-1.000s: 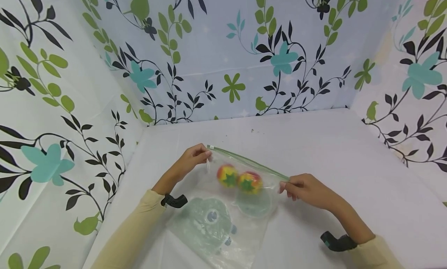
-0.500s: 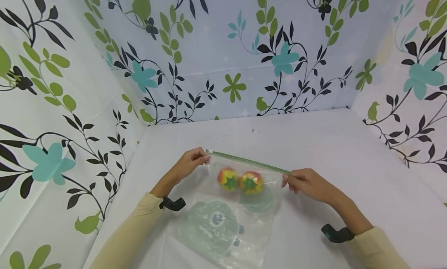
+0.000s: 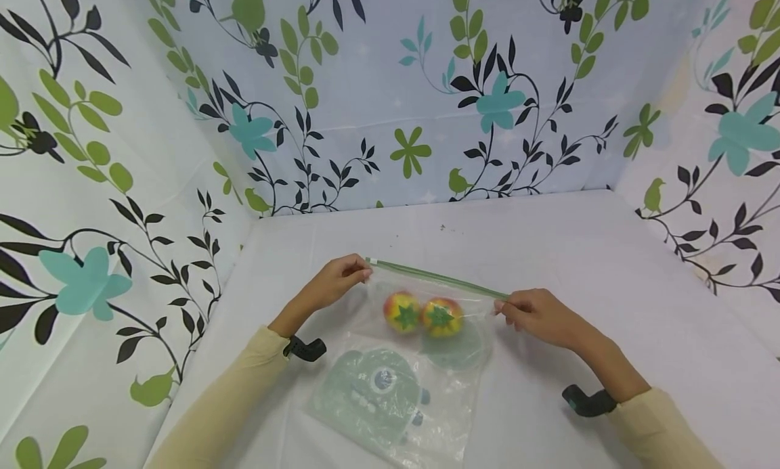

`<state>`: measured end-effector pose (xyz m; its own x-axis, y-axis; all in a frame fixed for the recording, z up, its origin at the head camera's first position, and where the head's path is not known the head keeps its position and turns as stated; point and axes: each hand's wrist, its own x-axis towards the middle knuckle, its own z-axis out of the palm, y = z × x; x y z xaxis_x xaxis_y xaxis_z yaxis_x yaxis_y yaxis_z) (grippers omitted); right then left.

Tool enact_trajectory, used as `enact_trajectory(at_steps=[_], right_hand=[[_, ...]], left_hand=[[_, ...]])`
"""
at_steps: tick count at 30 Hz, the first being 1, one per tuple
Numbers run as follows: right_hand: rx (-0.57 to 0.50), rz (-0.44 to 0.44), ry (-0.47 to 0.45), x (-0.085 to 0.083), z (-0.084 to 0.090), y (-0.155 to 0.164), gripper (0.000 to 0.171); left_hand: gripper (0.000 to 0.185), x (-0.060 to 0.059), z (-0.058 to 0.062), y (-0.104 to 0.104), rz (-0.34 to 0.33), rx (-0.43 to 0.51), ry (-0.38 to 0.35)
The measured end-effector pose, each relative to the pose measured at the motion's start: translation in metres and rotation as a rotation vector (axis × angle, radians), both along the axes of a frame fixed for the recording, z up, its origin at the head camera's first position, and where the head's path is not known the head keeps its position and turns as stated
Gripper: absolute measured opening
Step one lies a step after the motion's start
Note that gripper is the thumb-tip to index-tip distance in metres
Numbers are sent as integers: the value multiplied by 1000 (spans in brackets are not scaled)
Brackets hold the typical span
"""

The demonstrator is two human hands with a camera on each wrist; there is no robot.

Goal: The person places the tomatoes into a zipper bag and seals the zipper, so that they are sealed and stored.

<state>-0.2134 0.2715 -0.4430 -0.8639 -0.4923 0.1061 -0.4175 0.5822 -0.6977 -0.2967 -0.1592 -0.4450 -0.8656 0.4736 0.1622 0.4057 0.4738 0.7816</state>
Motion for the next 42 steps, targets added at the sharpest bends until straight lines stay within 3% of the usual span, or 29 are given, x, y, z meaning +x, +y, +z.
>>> enact_trajectory(at_steps=[8,16,23,28,36,42], right_hand=[[27,-37,25,-6,-1,-1,23],[20,-58,59,-11,2,0,17],[57,-91,75,-19,10,-9,30],[94,-64,106,-31,18,-29,32],[124,77,187,-54,30,-79,25],[139,99,154,-68,35,-121,27]], left_hand=[[29,-8,9,3,-18,-119,71],[9,-13,17,11,-45,-161,211],[7,-14,28,13,-68,-246,249],[8,-16,34,13,-73,-352,306],[8,-15,48,14,-105,-493,435],[10,-16,51,16,-112,-577,441]])
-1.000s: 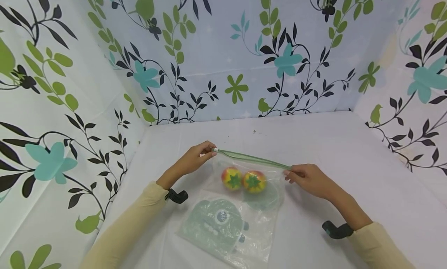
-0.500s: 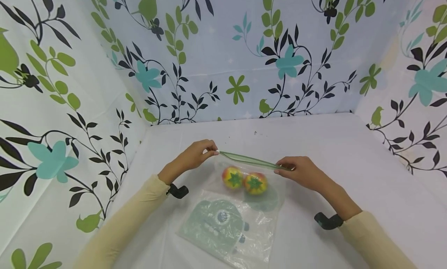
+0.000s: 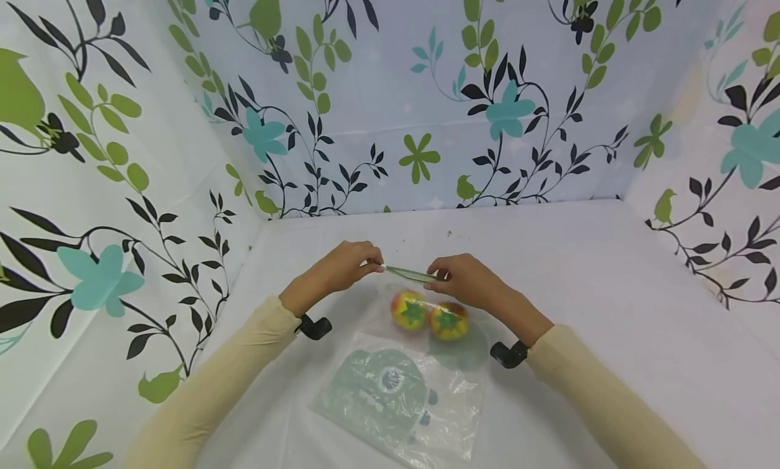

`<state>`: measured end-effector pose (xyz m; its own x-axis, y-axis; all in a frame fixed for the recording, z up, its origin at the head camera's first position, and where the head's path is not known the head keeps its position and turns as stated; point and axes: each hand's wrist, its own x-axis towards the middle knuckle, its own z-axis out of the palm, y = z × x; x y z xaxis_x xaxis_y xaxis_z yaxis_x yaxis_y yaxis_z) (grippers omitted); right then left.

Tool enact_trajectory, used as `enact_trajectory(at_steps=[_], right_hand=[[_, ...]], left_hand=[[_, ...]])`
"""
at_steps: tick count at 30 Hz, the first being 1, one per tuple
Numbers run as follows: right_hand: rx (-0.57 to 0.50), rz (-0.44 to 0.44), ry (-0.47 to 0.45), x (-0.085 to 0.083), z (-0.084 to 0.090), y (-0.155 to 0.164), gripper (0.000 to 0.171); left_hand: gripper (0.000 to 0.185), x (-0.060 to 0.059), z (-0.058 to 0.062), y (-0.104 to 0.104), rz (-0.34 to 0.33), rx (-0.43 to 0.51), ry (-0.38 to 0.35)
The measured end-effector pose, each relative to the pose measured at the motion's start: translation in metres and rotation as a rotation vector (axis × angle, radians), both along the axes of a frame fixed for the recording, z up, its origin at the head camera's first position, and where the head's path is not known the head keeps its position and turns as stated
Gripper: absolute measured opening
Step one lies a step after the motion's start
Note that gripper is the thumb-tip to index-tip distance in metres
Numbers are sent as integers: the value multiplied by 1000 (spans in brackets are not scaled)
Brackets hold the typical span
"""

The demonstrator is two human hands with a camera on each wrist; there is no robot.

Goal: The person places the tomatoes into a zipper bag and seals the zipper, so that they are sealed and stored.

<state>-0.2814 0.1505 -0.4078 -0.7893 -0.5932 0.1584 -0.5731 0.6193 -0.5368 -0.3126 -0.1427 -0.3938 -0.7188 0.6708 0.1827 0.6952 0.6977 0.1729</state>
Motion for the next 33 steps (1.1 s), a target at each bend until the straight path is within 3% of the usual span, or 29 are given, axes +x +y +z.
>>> enact_trajectory(at_steps=[5,13,19,27,33], right_hand=[[3,10,31,-10,2,-31,23],[-36,71,79,-16,7,-64,18],[-22,51,101,-19,6,-80,16],[8,33,116,-18,8,-91,14],[1,75,158,-18,7,-94,8]], left_hand=[[12,0,0,0,16,-10,-20],[10,3,2,-1,-3,-22,9],[9,2,3,2,-22,-54,63],[11,5,7,5,-13,-100,50],[13,6,10,5,-20,-139,56]])
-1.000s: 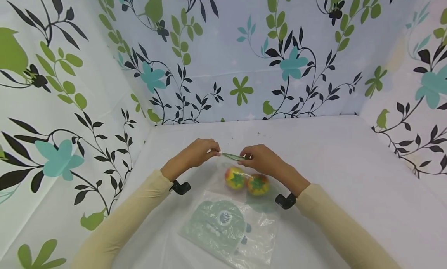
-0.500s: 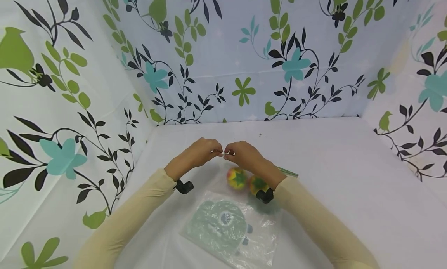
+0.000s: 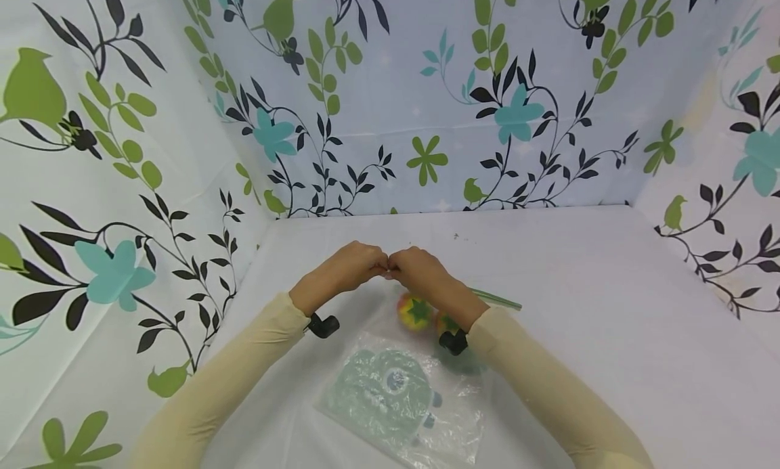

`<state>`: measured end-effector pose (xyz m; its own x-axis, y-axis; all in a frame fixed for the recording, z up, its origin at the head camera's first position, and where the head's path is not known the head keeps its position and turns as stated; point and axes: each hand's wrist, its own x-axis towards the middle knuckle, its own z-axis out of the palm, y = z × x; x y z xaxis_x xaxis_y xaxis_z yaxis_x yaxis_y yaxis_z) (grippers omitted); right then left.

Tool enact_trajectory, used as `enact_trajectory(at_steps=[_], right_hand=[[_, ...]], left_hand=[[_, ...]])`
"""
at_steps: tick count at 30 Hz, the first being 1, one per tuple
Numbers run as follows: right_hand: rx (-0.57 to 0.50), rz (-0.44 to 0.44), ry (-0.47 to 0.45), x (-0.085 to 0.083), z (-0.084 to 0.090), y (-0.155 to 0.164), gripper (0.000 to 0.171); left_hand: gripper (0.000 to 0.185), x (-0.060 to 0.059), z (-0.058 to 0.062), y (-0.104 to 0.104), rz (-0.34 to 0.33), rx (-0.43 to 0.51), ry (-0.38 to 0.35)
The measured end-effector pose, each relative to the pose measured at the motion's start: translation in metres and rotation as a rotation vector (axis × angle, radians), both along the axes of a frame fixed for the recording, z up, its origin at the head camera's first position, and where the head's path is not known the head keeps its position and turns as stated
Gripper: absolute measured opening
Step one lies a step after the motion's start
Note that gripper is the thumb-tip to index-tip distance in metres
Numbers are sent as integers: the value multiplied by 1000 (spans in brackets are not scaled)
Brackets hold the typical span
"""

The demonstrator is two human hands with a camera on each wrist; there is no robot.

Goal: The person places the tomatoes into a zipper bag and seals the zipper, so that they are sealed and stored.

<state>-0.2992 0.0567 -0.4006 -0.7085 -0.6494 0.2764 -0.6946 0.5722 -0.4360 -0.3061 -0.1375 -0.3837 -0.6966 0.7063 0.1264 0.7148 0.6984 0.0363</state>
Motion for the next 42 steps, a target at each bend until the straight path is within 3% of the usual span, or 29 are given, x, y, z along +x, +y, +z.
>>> enact_trajectory(at_steps=[7,15,19,27,36,42], right_hand=[[-33,14,14,2,0,3,8],[-27,23,30,2,0,6,8],[9,13,31,1,1,10,8],[102,-44,-58,0,6,24,10],[112,-38,-75,4,7,43,11],[126,-56,-106,7,6,62,13]], left_hand=[[10,-1,1,2,-15,-9,33],[9,-2,-4,2,-27,-88,113],[9,-2,-5,3,-29,-59,103],[11,-5,-5,2,-52,-21,129],[7,-7,-4,-1,-20,38,75],[8,-9,-4,-1,-38,70,72]])
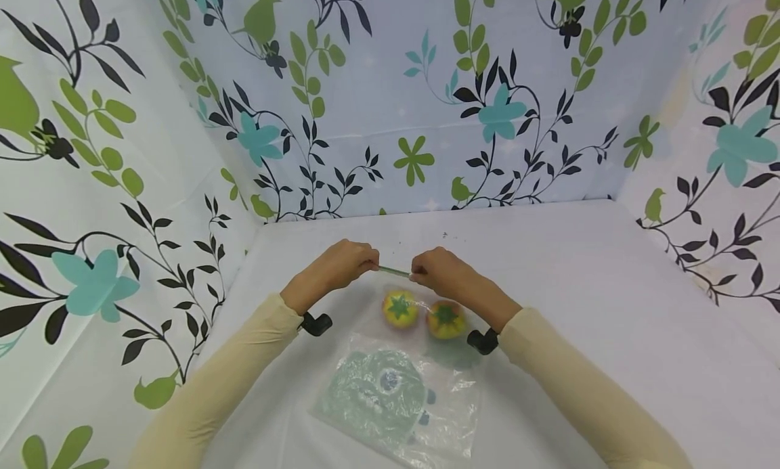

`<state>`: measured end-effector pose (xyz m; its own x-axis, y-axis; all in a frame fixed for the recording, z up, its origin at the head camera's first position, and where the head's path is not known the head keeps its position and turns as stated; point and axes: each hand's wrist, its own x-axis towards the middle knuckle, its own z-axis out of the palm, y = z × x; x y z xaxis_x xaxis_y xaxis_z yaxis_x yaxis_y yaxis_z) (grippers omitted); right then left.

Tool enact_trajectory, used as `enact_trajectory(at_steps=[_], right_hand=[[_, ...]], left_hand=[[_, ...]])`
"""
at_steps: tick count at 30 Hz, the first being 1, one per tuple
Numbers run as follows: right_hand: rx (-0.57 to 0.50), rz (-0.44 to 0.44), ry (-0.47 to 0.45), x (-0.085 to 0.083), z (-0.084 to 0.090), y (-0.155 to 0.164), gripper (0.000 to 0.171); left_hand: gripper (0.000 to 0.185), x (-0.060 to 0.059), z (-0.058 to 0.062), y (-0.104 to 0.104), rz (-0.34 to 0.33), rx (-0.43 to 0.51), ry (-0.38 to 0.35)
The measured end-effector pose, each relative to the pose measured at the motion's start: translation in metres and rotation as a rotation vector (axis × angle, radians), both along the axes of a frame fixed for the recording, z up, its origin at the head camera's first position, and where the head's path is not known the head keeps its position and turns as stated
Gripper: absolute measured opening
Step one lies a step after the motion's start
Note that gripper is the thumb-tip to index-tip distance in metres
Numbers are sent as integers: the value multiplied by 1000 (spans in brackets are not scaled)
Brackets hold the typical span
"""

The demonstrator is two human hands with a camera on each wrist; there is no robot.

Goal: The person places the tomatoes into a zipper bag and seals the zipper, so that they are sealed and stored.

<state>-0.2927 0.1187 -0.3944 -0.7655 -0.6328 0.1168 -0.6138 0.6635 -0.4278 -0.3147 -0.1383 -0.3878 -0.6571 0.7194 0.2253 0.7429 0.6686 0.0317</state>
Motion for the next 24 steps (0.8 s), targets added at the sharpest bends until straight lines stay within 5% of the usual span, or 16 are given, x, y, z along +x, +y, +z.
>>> enact_trajectory(at_steps=[11,24], right_hand=[[-37,33,-4,12,-2,52,11],[-36,-36,-11,21,-1,107,9]], left_hand=[[8,-5,0,-2,14,2,-35],[7,-14,-3,-10,44,19,-35]])
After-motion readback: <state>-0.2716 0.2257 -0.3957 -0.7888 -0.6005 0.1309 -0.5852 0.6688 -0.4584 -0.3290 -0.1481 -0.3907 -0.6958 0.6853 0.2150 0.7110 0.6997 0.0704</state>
